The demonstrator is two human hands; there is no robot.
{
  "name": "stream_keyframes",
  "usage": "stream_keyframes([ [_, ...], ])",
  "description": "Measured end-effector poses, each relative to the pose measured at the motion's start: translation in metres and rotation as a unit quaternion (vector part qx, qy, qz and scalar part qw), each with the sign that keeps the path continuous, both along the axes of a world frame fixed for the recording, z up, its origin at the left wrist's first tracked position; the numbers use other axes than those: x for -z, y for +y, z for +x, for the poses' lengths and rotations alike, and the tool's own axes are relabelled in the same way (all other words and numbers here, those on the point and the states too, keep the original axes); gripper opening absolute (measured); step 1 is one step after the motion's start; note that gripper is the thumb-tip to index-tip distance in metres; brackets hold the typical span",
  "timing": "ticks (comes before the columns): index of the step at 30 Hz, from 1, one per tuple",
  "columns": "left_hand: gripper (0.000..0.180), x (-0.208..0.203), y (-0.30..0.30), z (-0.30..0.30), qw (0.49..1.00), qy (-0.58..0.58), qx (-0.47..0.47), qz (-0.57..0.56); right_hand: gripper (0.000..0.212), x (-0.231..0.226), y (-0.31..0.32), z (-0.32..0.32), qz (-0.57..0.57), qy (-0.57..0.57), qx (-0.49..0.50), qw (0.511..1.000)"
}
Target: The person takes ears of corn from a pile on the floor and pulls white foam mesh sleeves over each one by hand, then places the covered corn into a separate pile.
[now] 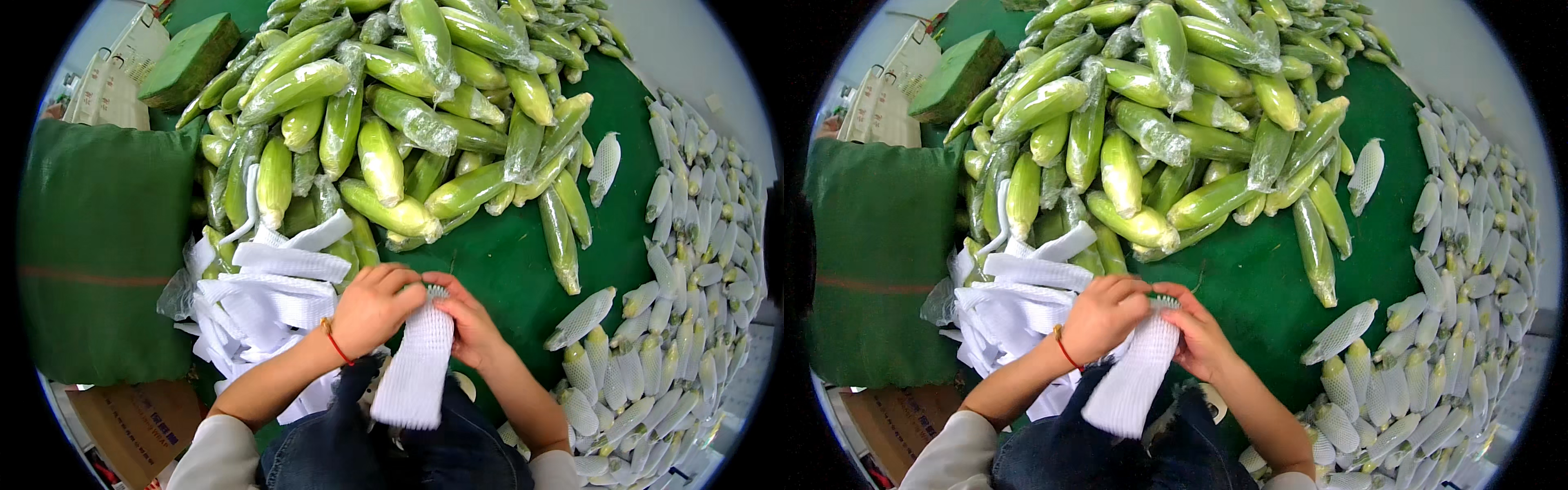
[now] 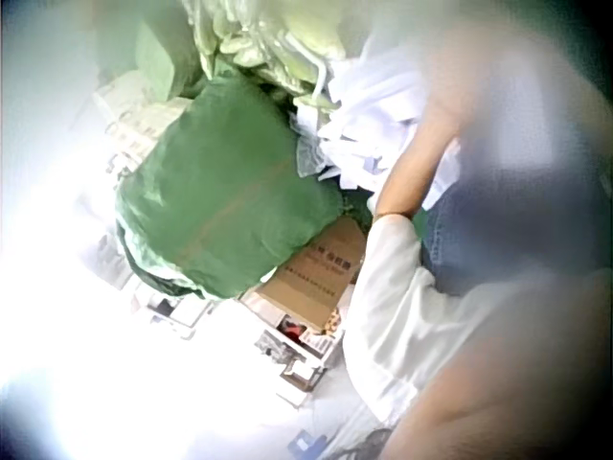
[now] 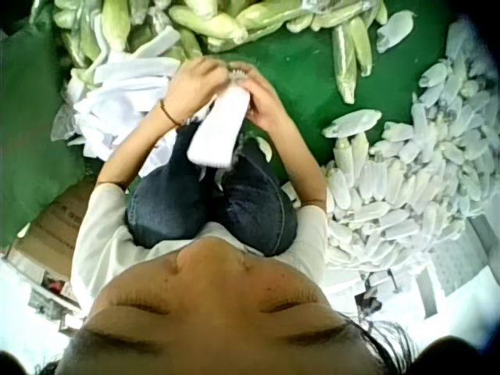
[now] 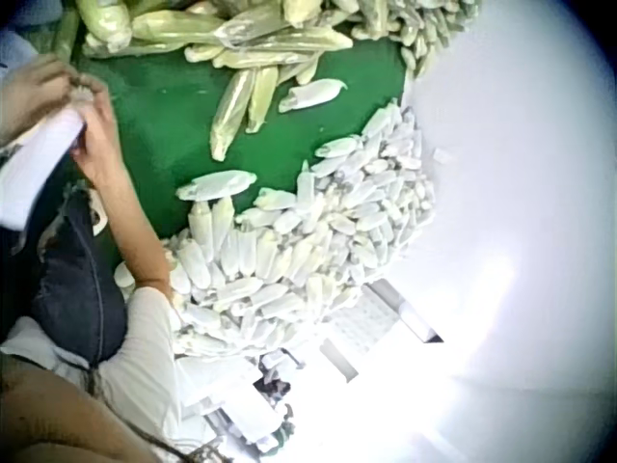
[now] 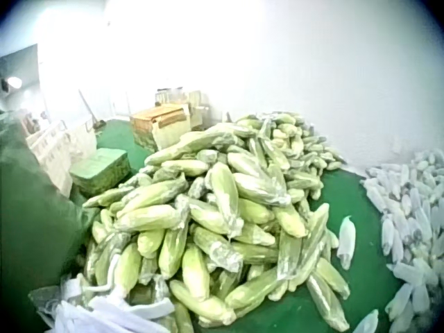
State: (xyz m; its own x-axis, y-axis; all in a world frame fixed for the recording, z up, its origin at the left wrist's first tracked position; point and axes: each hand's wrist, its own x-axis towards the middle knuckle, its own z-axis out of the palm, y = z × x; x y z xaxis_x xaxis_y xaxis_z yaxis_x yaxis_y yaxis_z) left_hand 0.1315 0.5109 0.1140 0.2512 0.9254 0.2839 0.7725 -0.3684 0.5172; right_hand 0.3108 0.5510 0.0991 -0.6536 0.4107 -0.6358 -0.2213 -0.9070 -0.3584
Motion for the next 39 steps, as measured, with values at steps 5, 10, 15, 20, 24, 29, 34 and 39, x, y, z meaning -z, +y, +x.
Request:
stream_keyframes([
  [5,0.008,0.050,-0.011,0.009,0.747,-0.594,-0.140,-0.264,0.014,0.056,-0.030,0.008,0.069,-0.043,0.001,0.997],
  [10,0.019,0.060,-0.021,0.014,0.454,-0.753,-0.083,-0.470,0.016,0.049,0.007,0.014,-0.010,-0.006,0.035,0.999],
  [15,0.036,0.093,0.029,-0.021,0.901,-0.290,-0.300,-0.118,0.033,0.061,0.081,-0.009,0.670,-0.332,-0.095,0.657],
  [20,0.069,0.110,0.047,-0.022,0.857,-0.389,-0.272,-0.201,0.032,0.093,0.083,-0.051,0.491,-0.211,0.011,0.845],
  [24,0.066,0.071,-0.005,-0.017,0.851,-0.413,-0.164,-0.280,0.024,0.040,0.025,-0.024,0.433,-0.142,0.008,0.890],
  [29,0.054,0.038,-0.041,0.024,0.659,-0.594,-0.138,-0.441,0.015,0.030,-0.028,0.009,0.382,-0.251,0.110,0.883],
  [34,0.029,0.116,-0.043,0.046,0.660,-0.578,-0.268,-0.398,0.010,0.104,-0.031,0.011,0.381,-0.336,0.117,0.853],
  [39,0.022,0.163,-0.032,0.051,0.838,-0.408,-0.172,-0.319,0.017,0.166,-0.049,0.050,0.236,-0.218,0.139,0.937],
])
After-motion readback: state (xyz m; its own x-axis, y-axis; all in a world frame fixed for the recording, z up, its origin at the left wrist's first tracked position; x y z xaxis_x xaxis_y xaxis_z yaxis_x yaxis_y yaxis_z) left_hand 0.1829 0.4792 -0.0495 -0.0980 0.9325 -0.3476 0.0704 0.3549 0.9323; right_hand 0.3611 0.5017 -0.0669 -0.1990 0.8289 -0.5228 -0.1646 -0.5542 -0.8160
